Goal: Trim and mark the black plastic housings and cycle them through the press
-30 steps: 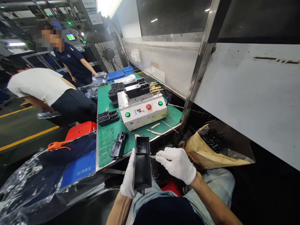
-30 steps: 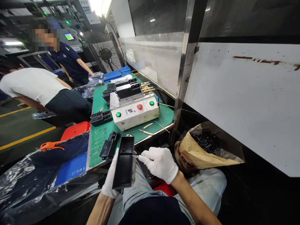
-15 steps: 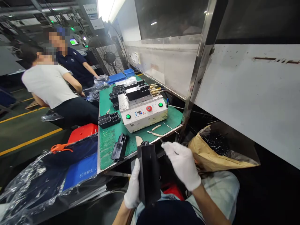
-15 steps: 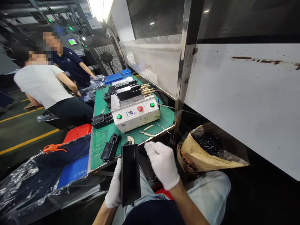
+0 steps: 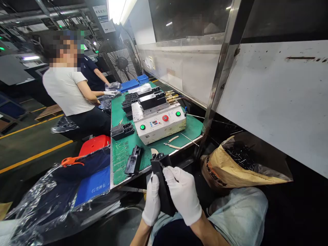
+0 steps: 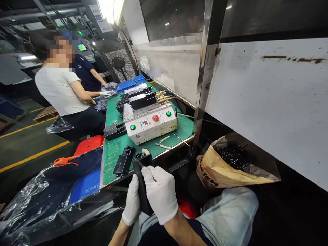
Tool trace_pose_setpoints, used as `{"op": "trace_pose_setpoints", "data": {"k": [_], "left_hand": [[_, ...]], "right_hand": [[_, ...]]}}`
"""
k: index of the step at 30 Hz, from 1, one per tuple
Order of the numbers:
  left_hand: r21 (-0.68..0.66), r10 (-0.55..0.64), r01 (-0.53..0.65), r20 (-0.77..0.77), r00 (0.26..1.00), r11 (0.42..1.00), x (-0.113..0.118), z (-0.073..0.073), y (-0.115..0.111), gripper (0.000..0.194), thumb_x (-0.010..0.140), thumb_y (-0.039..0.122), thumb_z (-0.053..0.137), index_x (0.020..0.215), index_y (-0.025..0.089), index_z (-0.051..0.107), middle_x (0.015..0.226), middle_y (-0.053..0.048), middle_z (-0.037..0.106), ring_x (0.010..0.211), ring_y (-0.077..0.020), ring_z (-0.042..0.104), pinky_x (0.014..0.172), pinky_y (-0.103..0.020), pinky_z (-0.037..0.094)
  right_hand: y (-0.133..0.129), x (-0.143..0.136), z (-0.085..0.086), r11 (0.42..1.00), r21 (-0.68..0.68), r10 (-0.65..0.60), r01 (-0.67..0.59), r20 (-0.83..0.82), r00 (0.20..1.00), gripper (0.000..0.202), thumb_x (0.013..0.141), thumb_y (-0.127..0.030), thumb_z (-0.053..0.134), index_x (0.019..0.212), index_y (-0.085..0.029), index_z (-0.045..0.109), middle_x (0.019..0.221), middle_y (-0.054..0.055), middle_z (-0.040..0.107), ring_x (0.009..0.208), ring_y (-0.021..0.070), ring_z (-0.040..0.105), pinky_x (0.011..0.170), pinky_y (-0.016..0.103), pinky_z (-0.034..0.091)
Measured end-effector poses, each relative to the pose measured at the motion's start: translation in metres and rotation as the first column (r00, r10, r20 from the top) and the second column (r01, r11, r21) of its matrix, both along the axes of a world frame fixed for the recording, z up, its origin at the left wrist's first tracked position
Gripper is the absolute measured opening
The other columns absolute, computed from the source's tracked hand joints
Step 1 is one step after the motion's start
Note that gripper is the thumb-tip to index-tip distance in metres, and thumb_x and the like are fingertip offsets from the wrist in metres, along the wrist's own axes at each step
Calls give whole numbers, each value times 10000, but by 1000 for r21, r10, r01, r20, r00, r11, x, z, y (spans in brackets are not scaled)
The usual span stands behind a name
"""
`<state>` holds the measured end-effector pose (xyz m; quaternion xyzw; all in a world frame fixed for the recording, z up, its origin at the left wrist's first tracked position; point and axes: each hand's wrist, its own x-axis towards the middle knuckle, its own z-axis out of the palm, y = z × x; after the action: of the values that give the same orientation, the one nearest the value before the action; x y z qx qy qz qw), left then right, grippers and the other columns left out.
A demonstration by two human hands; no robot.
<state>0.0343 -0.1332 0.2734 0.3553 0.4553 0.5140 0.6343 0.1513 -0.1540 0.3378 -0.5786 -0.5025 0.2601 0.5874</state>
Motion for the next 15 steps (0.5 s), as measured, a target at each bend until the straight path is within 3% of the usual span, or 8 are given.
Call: {"op": "trace_pose_setpoints", "data": {"k": [5,9,12,15], "left_hand": [[48,21,-14,-138,990,999,5,8,0,632,856,672,680,1238,169,687,1296,-114,700,1249,-281,612,1147,-373,420],[179,44,6,-272,961,984,8,14,-1,636,850,697,662,1224,183,679,1277,-122,699,1212,-288,623,1122,-358,430],[207,70,-4,-313,947,978,6,10,0,607,805,661,732,1169,178,688,1171,-132,725,1141,-314,652,1084,-377,457],[142,126,-78,-369,921,987,-2,-2,1,574,680,487,882,1121,169,699,1170,-143,716,1163,-350,630,1087,-402,444]], "right_hand": [[2,-1,-4,999,19,-31,30,37,999,327,1040,-317,539,779,-194,694,721,56,686,650,153,639,632,251,502],[5,3,-9,1000,1,-31,32,-81,996,369,1036,-348,536,734,-196,684,699,59,682,664,168,656,648,258,530],[5,6,-13,1000,-21,-11,7,-207,978,385,1022,-400,549,734,-195,700,708,65,690,691,187,666,692,281,562],[4,9,-17,999,-43,1,-15,-310,951,376,1008,-432,566,784,-189,746,755,76,723,714,203,674,702,299,573]]}}
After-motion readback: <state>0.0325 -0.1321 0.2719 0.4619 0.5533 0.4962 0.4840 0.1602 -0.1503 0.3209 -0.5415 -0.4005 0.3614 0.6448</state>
